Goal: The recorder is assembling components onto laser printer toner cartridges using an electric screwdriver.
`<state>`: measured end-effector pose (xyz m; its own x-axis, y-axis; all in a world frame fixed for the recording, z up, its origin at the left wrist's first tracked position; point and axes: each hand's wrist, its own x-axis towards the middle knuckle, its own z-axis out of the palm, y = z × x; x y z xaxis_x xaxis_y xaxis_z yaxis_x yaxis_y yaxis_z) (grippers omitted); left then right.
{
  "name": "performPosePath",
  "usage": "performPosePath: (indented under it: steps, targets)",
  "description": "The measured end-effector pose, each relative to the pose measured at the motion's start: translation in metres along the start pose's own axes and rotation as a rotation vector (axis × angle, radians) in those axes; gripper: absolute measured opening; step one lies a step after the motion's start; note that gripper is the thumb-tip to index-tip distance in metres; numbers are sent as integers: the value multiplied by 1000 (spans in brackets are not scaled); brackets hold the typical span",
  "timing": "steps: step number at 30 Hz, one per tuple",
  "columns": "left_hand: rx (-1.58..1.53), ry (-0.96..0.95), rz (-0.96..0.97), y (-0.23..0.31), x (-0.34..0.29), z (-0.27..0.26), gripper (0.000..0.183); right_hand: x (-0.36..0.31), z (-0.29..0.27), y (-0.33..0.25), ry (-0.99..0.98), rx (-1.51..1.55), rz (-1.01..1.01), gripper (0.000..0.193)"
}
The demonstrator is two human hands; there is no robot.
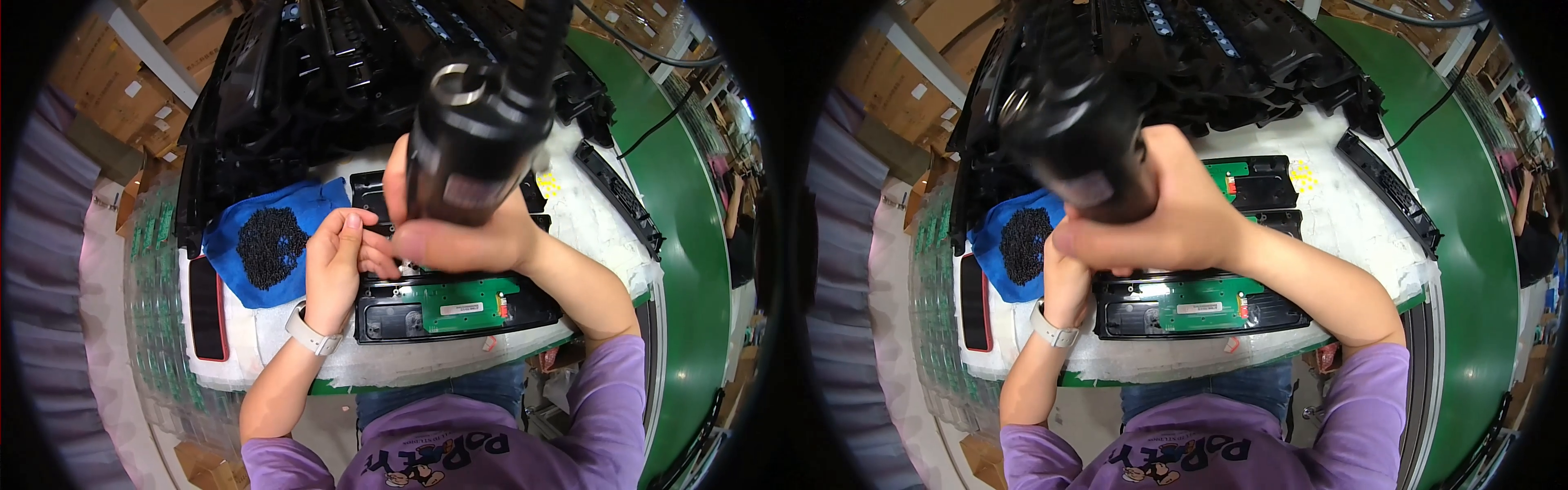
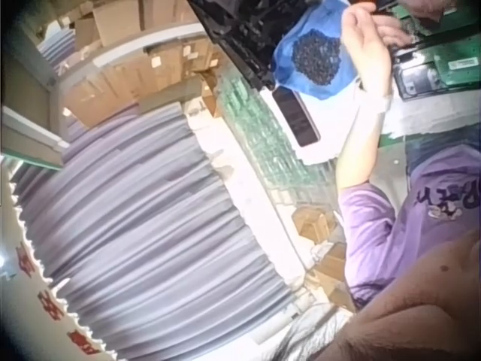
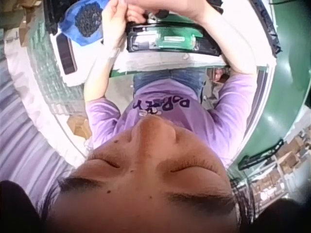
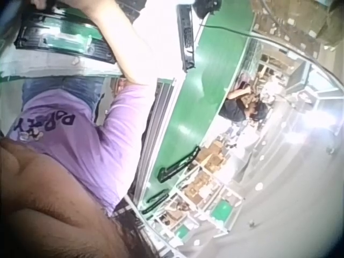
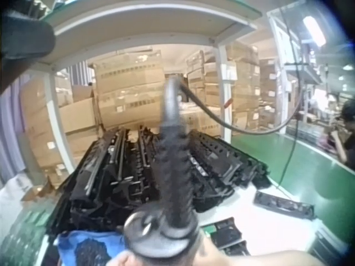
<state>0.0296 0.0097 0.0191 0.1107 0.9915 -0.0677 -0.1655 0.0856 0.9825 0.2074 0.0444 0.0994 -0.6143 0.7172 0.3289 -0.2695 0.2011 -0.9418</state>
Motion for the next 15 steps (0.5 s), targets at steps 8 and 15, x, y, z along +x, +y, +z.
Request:
performPosePath:
  steps: [8,15]
  targets:
    - [49,-60,-38,4,-6,7,14,0,9,14,45,-115,-213,31]
    - [-91,-63,-15,6,-3,3,11,-1,-8,-2,75,343,-113,18]
